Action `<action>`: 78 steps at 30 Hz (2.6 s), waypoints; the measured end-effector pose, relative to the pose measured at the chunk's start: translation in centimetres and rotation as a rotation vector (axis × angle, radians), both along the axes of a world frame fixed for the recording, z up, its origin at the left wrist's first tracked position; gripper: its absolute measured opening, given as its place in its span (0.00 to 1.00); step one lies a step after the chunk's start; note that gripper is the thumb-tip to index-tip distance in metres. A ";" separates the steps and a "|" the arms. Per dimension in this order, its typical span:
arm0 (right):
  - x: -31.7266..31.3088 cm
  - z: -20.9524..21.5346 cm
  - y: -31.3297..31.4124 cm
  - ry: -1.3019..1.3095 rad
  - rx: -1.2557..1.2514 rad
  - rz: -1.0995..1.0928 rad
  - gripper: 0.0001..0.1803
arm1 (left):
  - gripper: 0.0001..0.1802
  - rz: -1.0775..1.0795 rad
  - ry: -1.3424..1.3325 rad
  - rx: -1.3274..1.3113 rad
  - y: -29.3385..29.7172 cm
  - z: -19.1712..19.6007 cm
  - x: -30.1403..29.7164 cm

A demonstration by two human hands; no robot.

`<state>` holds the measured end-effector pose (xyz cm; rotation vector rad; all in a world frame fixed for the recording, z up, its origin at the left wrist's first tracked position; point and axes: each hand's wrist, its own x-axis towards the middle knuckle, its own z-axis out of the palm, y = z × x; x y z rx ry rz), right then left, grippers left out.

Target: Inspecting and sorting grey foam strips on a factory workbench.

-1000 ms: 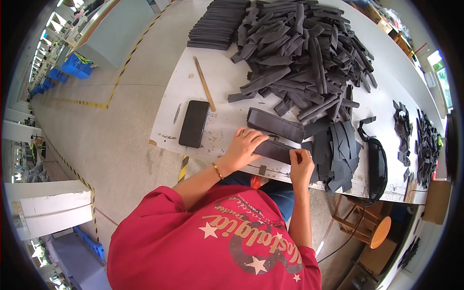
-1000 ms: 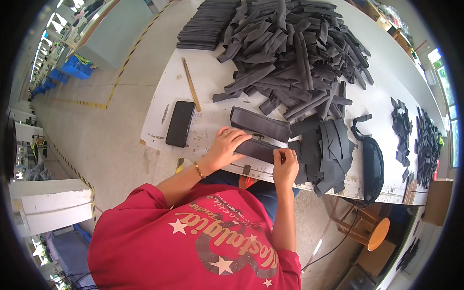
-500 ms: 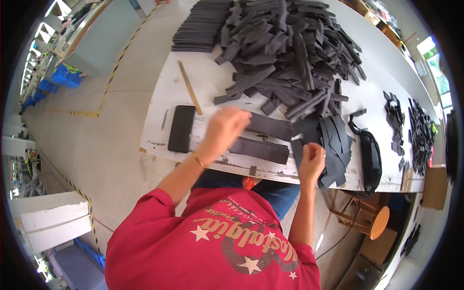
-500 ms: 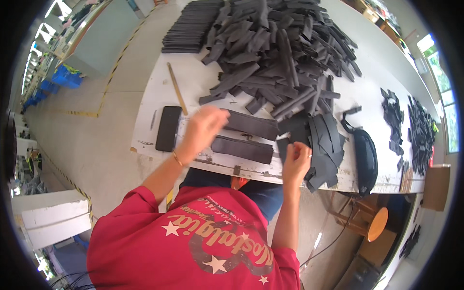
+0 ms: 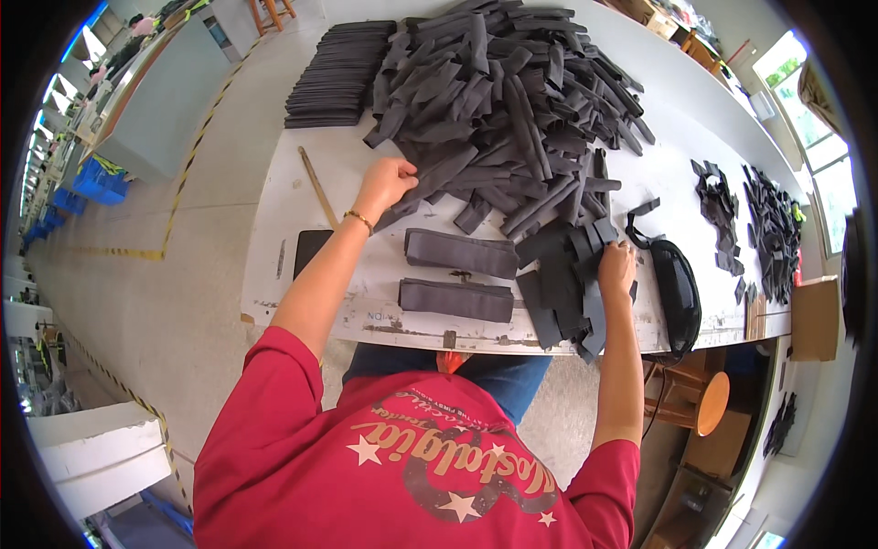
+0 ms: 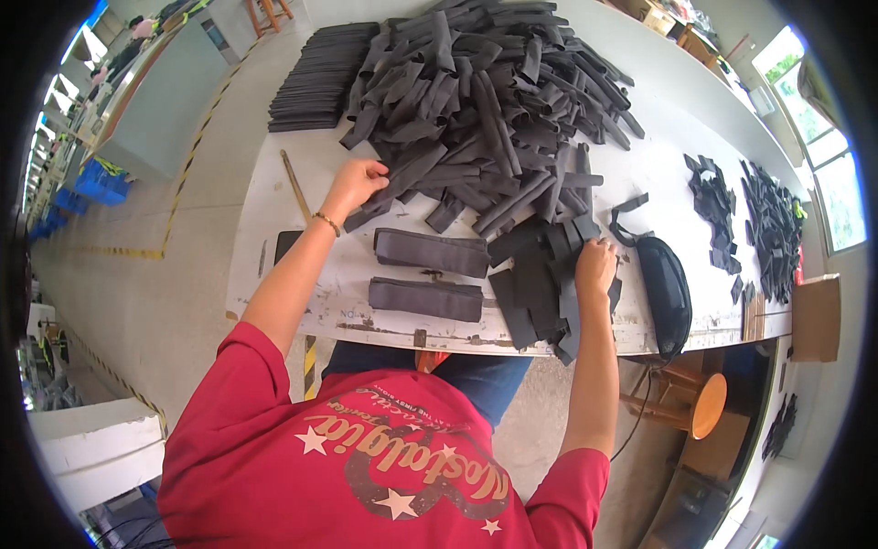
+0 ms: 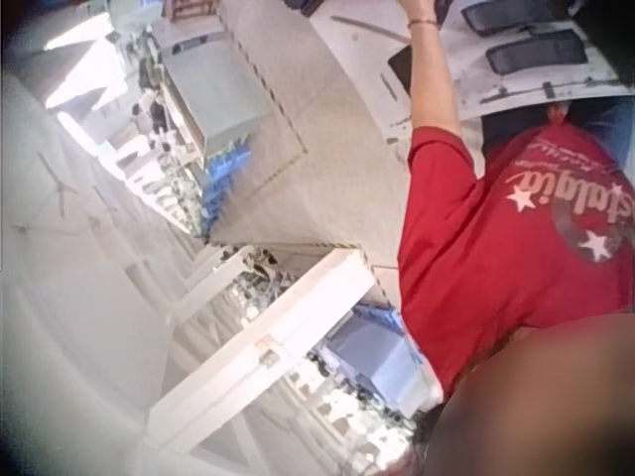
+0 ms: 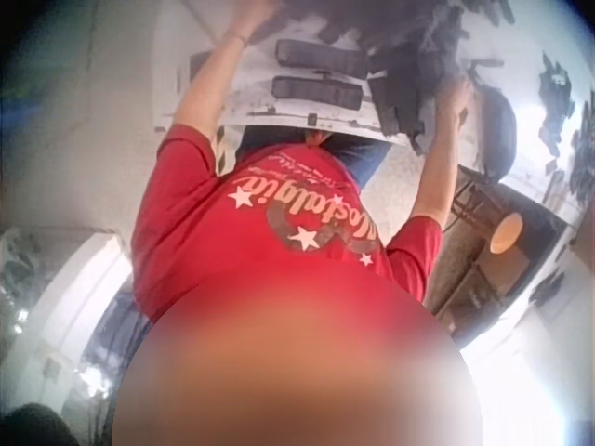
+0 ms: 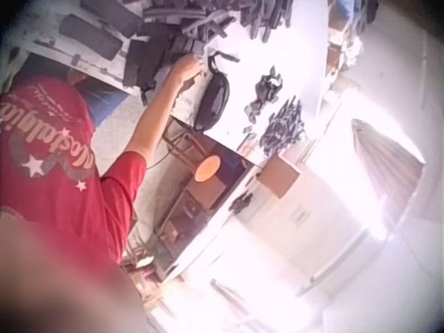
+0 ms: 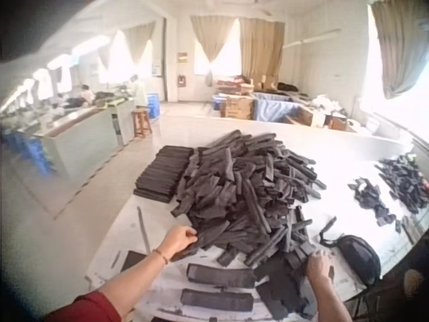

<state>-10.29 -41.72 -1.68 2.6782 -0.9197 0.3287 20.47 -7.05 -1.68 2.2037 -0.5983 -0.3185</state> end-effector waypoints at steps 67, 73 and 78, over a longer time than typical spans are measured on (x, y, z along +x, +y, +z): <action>0.5 13.8 22.8 -0.445 0.586 0.634 0.21 | 0.17 0.218 1.242 -1.338 1.6 6.8 -14.6; 1.2 14.3 22.8 -0.404 0.506 0.665 0.18 | 0.17 0.203 1.279 -1.271 1.7 6.9 -14.9; 1.7 14.1 22.8 -0.372 0.495 0.665 0.15 | 0.15 0.190 1.248 -1.226 1.5 7.2 -15.4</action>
